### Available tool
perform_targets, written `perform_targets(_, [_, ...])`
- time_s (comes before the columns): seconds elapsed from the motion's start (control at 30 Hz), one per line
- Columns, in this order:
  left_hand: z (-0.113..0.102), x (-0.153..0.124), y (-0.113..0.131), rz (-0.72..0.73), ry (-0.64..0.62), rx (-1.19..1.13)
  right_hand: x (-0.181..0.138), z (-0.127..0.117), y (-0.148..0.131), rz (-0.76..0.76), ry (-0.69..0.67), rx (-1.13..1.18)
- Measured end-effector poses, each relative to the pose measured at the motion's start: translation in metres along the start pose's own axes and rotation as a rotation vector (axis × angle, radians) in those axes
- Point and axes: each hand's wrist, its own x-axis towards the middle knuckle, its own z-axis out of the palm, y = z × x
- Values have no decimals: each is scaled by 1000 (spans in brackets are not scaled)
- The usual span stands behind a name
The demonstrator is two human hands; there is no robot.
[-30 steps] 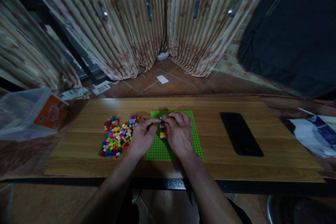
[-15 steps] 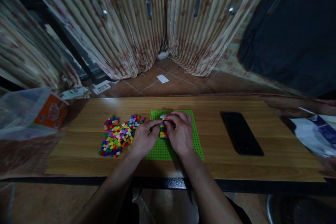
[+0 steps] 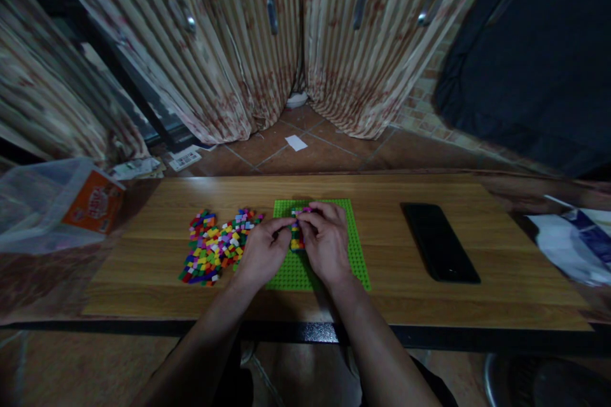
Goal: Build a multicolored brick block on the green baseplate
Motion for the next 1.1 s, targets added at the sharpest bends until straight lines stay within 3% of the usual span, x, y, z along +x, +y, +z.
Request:
perform_targets(0.63, [-1, -3, 0, 55, 60, 43, 1, 2, -1, 12, 17, -25])
perform_targets(0.8, [1, -6, -2, 152, 47, 171, 0, 3, 0, 16, 22, -17])
perform_targets(1.1, [5, -8, 0, 124, 50, 335, 0, 3, -2, 32, 21, -8])
